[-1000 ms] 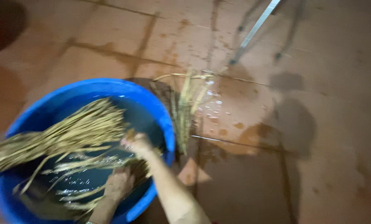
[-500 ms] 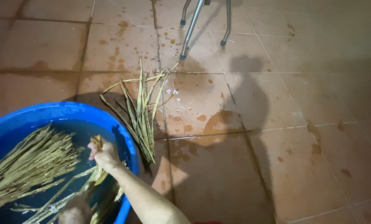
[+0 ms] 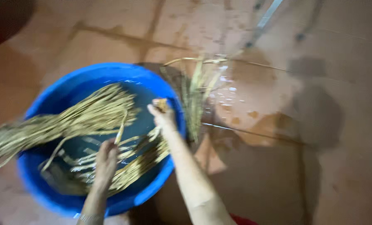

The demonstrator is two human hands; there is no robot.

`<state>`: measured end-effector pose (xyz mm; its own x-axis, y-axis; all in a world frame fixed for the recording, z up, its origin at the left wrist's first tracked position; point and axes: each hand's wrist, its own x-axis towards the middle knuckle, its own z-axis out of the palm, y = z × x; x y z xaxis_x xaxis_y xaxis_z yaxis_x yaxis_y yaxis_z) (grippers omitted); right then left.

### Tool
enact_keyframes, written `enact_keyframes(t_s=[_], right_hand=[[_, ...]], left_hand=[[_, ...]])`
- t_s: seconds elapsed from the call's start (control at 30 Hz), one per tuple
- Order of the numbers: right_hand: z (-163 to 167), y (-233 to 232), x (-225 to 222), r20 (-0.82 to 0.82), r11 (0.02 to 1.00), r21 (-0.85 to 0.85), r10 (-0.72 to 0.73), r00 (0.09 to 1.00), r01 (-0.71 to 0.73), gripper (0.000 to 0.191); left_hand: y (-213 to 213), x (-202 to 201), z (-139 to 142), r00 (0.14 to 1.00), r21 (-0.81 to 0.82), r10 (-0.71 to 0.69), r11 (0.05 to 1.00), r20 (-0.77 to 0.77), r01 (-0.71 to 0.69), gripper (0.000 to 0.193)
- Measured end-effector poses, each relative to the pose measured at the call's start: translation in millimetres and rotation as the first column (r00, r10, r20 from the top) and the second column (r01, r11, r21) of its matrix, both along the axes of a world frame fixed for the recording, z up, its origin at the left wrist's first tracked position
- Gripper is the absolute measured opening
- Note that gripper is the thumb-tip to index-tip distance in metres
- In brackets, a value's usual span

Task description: The person kneels on a tiled floor and works with bundles of dried grass strips, dipping them in a blue basin of water and pulling individual strips apart by hand. Separated strips are laid on the wet floor beside the basin while the remaining bundle soaks in the water.

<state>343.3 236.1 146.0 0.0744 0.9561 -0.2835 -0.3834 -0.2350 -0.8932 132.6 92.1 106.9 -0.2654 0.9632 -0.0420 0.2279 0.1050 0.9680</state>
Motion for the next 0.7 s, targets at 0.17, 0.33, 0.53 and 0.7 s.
enact_keyframes(t_s=[0.17,0.33,0.53,0.7], right_hand=[[-13,-6,-8,-0.213,0.922,0.120,0.386,0.898,-0.368,0.027],[-17,-11,-22,-0.136,0.954,0.159,0.275,0.952,-0.253,0.014],[-12,-15,-20,-0.002,0.923,0.111,0.371,0.929,-0.368,0.017],[-6,-15,-34,-0.144,0.928,0.174,0.355,0.924,-0.329,0.023]], left_hand=[[29,20,4,0.994,-0.061,0.073,0.996,0.083,-0.068,0.028],[44,38,5,0.997,-0.085,0.013,0.996,-0.073,-0.019,0.028],[66,51,14,0.999,-0.113,-0.055,0.992,0.001,0.054,0.028],[89,59,15,0.911,0.143,-0.091,0.977,-0.403,0.161,0.033]])
